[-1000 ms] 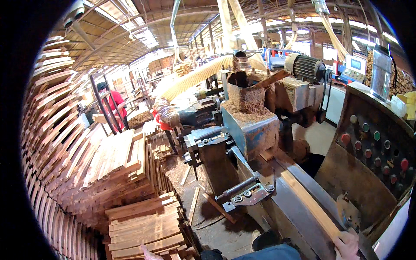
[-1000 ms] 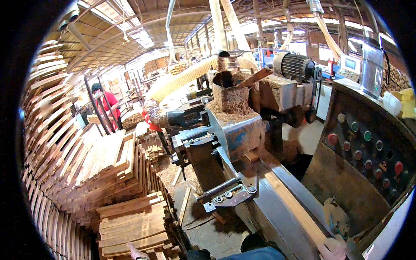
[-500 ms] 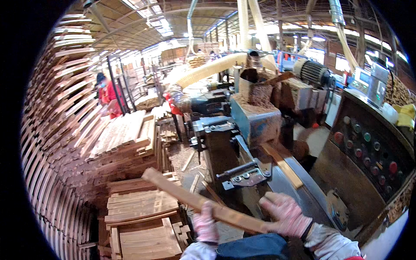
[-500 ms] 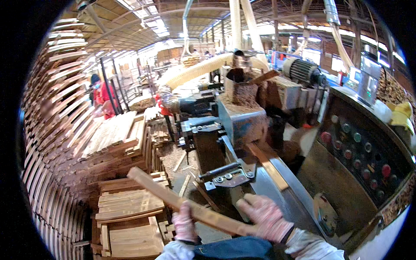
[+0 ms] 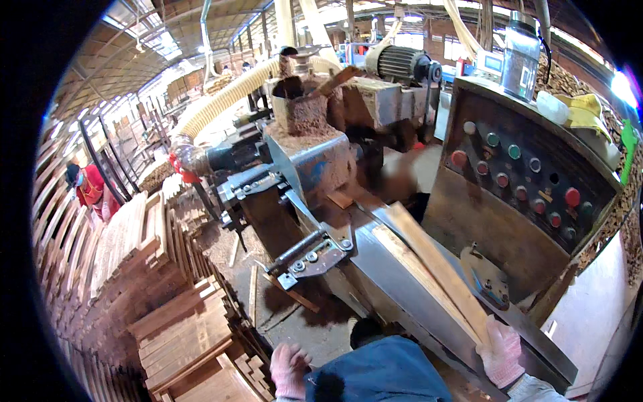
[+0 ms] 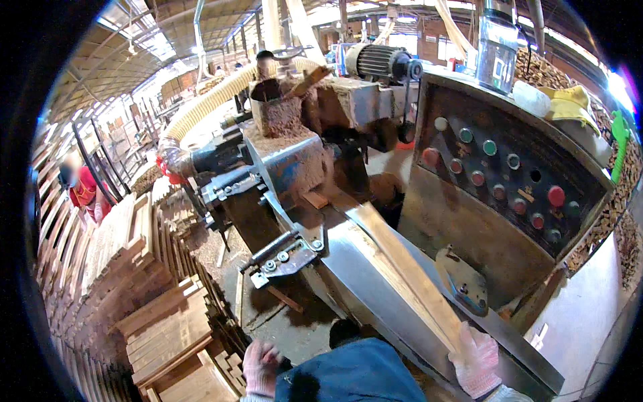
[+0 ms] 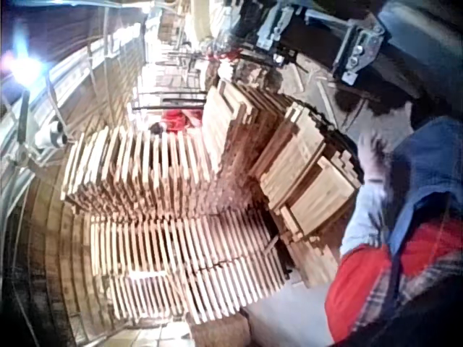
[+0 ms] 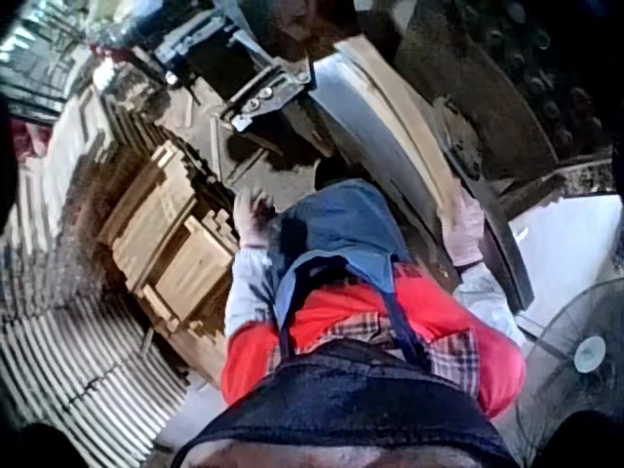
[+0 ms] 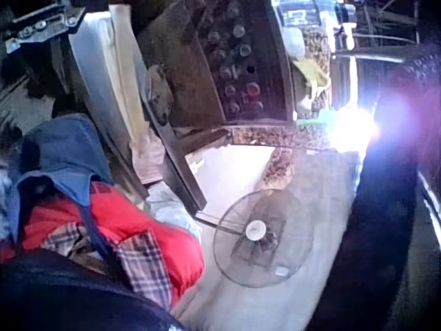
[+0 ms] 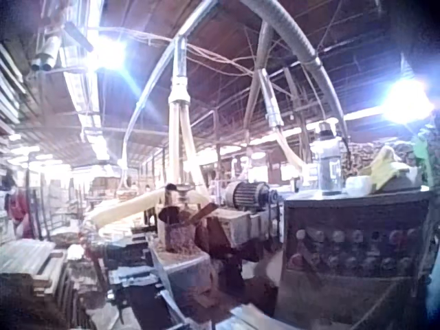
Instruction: The person picks up wooden planks from a large stack, feeds them individually through a planing machine, and moves wood pieces aside to maintain order in the workspace.
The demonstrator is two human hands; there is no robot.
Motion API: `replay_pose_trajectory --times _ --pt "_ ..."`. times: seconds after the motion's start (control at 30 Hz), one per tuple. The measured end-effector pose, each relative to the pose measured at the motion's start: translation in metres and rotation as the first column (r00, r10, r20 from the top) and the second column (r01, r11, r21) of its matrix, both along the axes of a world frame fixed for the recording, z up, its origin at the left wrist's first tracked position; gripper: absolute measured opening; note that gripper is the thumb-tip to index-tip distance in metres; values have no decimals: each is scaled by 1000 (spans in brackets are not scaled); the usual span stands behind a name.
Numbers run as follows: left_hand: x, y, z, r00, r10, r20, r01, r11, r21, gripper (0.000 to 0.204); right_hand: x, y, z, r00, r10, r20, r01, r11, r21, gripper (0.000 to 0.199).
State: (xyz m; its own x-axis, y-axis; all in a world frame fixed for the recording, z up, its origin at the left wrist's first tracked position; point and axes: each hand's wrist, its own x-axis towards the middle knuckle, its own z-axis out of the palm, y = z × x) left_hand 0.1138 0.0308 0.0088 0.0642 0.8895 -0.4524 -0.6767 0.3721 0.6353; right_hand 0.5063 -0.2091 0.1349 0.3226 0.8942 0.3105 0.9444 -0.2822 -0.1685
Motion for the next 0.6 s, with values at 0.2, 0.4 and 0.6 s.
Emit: replay_pose_trajectory --times 0.2,0.4,0.6 --pt "-137 -66 -32 907 335 -256 -328 942 69 40 11 151 -6 998 48 -41 -43 993 110 76" --pt "-198 26 -42 752 652 -93 -658 751 -53 29 4 308 -6 977 187 100 -212 880 424 71" --pt "-353 110 -121 600 580 -551 -747 653 -126 73 -14 228 -29 961 276 6 -264 913 310 73"
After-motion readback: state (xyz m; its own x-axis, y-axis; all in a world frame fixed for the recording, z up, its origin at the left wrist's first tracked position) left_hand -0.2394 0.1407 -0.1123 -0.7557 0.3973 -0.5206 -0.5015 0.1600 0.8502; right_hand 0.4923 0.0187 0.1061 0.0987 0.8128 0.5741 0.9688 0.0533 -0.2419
